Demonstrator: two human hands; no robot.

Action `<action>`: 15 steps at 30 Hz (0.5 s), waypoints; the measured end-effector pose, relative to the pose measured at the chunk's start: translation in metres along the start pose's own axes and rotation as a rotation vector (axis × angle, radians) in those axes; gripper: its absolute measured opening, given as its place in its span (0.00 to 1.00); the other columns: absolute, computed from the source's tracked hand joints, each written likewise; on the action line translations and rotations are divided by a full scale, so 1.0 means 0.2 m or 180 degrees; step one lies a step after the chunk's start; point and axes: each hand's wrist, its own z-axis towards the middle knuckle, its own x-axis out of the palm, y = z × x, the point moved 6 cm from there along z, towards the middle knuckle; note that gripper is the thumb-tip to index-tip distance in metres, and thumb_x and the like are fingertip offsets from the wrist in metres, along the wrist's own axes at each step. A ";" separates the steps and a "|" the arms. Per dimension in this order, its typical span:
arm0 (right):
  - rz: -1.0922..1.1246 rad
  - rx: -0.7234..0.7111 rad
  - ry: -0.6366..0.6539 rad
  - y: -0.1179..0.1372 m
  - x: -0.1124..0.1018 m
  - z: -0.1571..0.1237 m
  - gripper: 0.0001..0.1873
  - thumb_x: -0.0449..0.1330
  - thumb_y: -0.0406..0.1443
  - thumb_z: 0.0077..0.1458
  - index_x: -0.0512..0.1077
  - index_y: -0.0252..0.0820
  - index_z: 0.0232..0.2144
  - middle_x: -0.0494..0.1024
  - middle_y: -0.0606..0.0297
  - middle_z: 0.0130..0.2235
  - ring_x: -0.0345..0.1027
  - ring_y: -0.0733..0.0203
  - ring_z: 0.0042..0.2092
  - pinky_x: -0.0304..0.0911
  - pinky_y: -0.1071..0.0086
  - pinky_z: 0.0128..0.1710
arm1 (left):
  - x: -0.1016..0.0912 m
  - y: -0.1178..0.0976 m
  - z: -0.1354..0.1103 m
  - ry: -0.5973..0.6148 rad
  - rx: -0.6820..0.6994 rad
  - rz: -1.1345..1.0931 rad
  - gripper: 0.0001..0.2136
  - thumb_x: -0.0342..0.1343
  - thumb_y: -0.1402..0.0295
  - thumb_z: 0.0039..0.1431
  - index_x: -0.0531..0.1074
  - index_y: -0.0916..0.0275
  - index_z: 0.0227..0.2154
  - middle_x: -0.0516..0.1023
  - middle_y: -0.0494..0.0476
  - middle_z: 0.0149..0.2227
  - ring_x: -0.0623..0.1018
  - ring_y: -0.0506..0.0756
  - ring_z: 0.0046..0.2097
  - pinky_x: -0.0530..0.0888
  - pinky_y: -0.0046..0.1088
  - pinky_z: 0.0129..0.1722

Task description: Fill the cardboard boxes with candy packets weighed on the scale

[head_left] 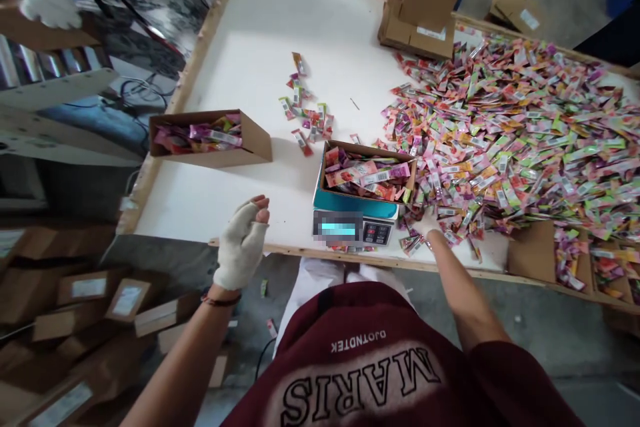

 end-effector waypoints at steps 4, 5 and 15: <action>-0.0050 0.0822 0.0413 -0.02 0.21 -0.07 0.17 0.61 0.37 0.65 0.74 0.31 0.52 0.79 0.48 0.45 0.76 0.55 0.42 0.73 0.60 0.45 | 0.03 -0.06 0.02 0.0021 0.0075 -0.0115 0.21 0.51 0.53 0.68 0.76 0.64 0.51 0.76 0.68 0.59 0.76 0.63 0.60 0.72 0.44 0.64; -0.0032 0.0899 0.0460 -0.04 0.20 -0.07 0.16 0.61 0.40 0.67 0.74 0.33 0.51 0.79 0.52 0.46 0.76 0.57 0.43 0.73 0.60 0.46 | 0.04 -0.09 0.03 0.0046 0.0150 -0.0133 0.20 0.52 0.54 0.68 0.77 0.64 0.50 0.76 0.68 0.59 0.76 0.63 0.60 0.72 0.44 0.64; 0.0468 0.0007 -0.0219 -0.19 -0.62 -0.14 0.13 0.55 0.42 0.65 0.74 0.40 0.38 0.79 0.56 0.37 0.70 0.53 0.40 0.62 0.65 0.41 | 0.14 -0.39 0.10 0.0070 0.0982 -0.0243 0.14 0.54 0.62 0.68 0.77 0.62 0.49 0.77 0.67 0.58 0.77 0.63 0.60 0.73 0.48 0.63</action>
